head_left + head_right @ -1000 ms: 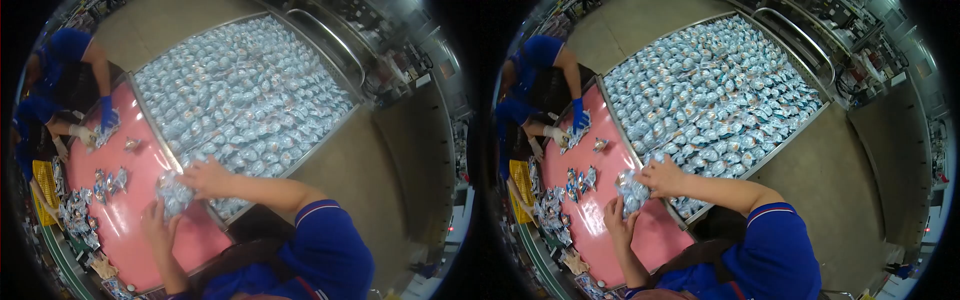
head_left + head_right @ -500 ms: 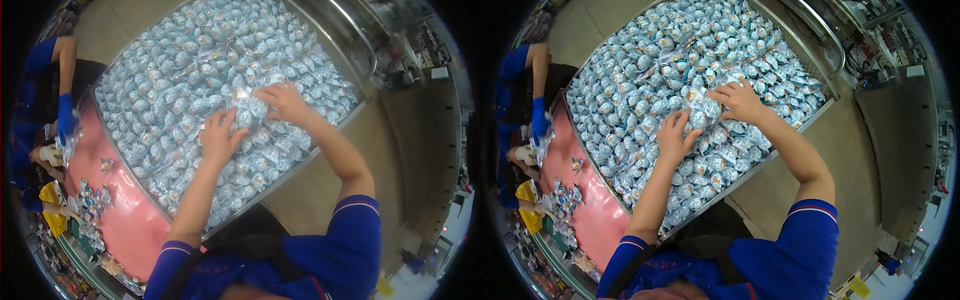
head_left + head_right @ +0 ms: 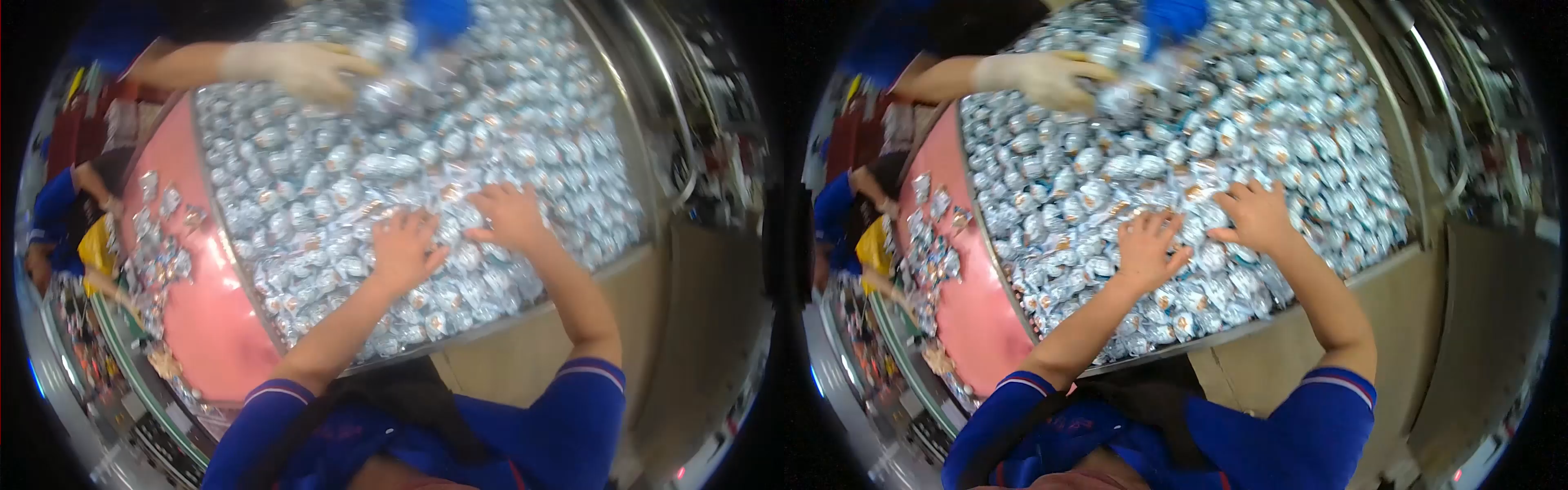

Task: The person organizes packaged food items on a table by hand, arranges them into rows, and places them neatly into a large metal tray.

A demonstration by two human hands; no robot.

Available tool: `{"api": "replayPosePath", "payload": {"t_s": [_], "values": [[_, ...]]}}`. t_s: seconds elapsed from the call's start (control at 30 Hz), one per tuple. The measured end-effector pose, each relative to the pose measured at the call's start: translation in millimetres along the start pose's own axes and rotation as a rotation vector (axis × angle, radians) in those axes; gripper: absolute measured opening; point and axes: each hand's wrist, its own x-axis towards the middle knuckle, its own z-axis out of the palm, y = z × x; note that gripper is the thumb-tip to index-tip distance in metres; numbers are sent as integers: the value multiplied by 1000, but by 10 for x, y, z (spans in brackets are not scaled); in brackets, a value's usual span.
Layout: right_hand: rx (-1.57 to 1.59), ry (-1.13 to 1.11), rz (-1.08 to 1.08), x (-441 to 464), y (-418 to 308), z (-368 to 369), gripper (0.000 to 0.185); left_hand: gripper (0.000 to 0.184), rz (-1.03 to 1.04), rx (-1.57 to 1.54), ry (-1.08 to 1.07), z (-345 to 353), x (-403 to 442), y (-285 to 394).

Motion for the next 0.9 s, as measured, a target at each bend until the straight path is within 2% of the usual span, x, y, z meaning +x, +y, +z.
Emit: {"api": "replayPosePath", "payload": {"t_s": [0.17,0.37,0.47,0.6,0.63,0.67,0.7,0.73,0.8,0.83,0.87,0.9], "values": [[1,-44,56,56,-71,-78,61,57,0,-7,-2,-31,-6,-36],[-51,152,-40,22,26,154,62,58,-27,-67,-14,4,-56,-66],[-25,60,-31,71,-40,72,65,59,-13,-66,-12,-79,-93,-82],[-40,34,-55,34,9,40,69,59,47,-232,-4,-84,-168,-181],[-50,28,-59,46,-24,9,70,58,64,-296,33,-242,-246,-223],[-48,-68,7,43,-47,-30,75,58,85,-358,67,-407,-383,-311],[-88,-33,28,19,-94,-37,76,57,110,-419,96,-559,-544,-410],[-128,3,50,-22,-133,-30,77,55,89,-384,243,-565,-719,-565],[-161,52,76,-93,-208,-40,75,54,-113,-392,363,-796,-1193,-921],[-113,110,63,-116,-259,-41,72,55,-137,-403,466,-885,-1425,-1214],[-62,168,48,-136,-318,-36,70,52,-345,-417,538,-1212,-1679,-1265],[-11,225,36,-139,-390,-39,67,51,-458,-344,641,-1226,-1969,-1494]]}}
